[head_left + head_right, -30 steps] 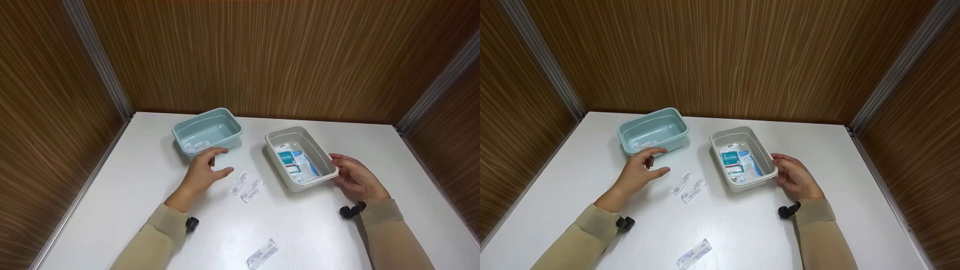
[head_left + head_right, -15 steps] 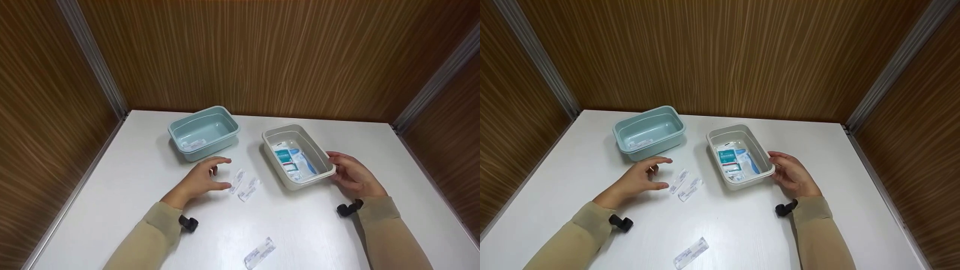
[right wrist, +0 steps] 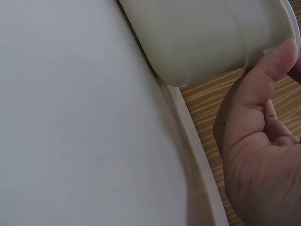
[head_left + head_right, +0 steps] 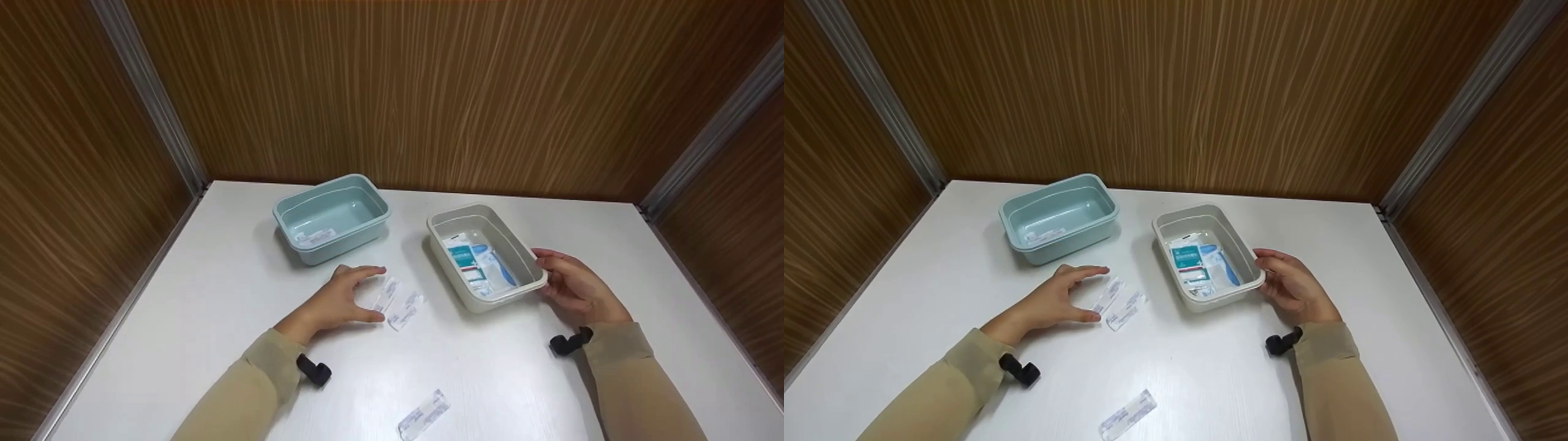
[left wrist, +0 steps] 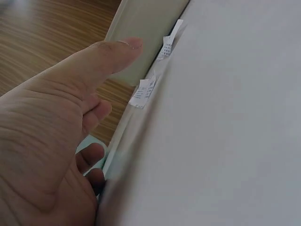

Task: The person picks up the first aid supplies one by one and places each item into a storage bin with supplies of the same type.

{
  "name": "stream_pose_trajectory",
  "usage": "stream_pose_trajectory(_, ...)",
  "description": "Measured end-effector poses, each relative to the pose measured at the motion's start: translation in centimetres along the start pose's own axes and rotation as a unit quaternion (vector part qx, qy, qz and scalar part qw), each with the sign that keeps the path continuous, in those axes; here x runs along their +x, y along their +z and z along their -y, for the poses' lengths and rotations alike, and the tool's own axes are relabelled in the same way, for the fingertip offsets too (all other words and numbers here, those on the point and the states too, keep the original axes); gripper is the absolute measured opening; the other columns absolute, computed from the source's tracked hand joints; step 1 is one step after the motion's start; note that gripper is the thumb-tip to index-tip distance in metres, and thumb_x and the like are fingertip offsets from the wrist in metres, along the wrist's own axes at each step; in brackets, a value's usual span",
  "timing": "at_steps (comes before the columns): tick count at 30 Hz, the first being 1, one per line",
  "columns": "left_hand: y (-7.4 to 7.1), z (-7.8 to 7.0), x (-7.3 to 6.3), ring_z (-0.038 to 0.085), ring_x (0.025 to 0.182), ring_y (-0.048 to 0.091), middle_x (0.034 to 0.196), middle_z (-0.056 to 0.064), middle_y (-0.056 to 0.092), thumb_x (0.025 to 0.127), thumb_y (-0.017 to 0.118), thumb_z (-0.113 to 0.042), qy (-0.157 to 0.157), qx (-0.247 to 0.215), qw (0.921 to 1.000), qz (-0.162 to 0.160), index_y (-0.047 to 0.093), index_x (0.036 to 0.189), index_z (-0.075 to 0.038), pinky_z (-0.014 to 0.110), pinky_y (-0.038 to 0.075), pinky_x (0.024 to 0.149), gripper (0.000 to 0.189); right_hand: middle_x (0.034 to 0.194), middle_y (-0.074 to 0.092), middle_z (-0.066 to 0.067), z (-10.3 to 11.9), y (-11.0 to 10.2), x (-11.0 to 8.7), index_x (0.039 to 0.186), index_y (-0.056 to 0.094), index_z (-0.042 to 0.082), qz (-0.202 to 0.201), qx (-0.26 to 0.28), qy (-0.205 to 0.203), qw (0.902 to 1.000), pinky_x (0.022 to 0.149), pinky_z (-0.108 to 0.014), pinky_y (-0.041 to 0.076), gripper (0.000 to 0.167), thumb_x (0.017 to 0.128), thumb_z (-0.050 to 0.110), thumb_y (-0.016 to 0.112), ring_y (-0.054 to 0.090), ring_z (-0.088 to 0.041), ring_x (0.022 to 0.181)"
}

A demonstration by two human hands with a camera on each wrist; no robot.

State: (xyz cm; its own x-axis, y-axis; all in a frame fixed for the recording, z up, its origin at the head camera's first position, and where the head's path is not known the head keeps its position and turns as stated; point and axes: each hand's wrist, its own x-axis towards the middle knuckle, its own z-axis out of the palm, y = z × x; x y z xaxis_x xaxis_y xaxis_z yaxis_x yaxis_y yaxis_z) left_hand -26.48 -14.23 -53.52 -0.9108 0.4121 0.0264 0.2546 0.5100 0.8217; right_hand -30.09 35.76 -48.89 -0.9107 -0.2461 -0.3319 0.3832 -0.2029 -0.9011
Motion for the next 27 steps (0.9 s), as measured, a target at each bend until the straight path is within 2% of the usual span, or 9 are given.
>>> stream_pose_trajectory(4, 0.4, -0.4, 0.4, 0.022, 0.134, 0.046, 0.17, -0.001, 0.058, 0.078, 0.105, -0.035, 0.005, 0.037, 0.9993, 0.005, 0.057, 0.167, -0.02, 0.048, 0.042, 0.128, 0.102, 0.12, 0.085, -0.002, 0.4, 0.1, -0.2, 0.13, 0.081, 0.017, 0.003, 0.01, 0.001, 0.9999, 0.06, -0.015, 0.052, 0.03, 0.117, 0.008, 0.056, 0.07, -0.01, 0.077)
stream_pose_trajectory(8, 0.7, -0.8, 0.7, 0.021, 0.129, 0.045, 0.171, -0.003, 0.059, 0.078, 0.104, -0.038, -0.004, 0.068, 0.9976, 0.014, 0.053, 0.17, -0.021, 0.046, 0.043, 0.123, 0.106, 0.122, 0.085, -0.003, 0.7, 0.0, -0.5, 0.131, 0.08, 0.017, 0.018, 0.019, 0.003, 0.9996, 0.063, -0.015, 0.054, 0.031, 0.118, 0.007, 0.054, 0.072, -0.011, 0.08)
stream_pose_trajectory(15, 1.1, -1.3, 1.0, 0.023, 0.124, 0.043, 0.17, -0.003, 0.061, 0.082, 0.1, -0.042, 0.003, 0.098, 0.9948, 0.027, 0.053, 0.17, -0.023, 0.044, 0.04, 0.114, 0.102, 0.124, 0.084, -0.002, 0.7, -0.4, -0.9, 0.13, 0.081, 0.019, 0.017, -0.003, -0.003, 0.9998, 0.065, -0.015, 0.055, 0.032, 0.118, 0.009, 0.053, 0.073, -0.011, 0.084)
stream_pose_trajectory(20, 1.0, -1.1, 0.5, 0.021, 0.123, 0.043, 0.163, -0.002, 0.065, 0.085, 0.099, -0.04, -0.007, 0.081, 0.9964, 0.025, 0.057, 0.167, -0.025, 0.043, 0.04, 0.113, 0.094, 0.122, 0.084, 0.0, 0.3, -0.5, -0.6, 0.132, 0.08, 0.019, 0.025, -0.013, -0.006, 0.9996, 0.063, -0.015, 0.053, 0.033, 0.118, 0.008, 0.052, 0.07, -0.009, 0.079)
stream_pose_trajectory(27, 0.6, -0.5, -0.1, 0.021, 0.124, 0.05, 0.146, 0.007, 0.062, 0.091, 0.095, -0.027, -0.025, 0.029, 0.9992, 0.007, 0.067, 0.159, -0.022, 0.045, 0.045, 0.123, 0.074, 0.121, 0.084, -0.001, 0.1, 0.1, -0.1, 0.133, 0.079, 0.02, 0.014, -0.039, -0.008, 0.9991, 0.06, -0.013, 0.051, 0.031, 0.117, 0.009, 0.053, 0.069, -0.008, 0.078)
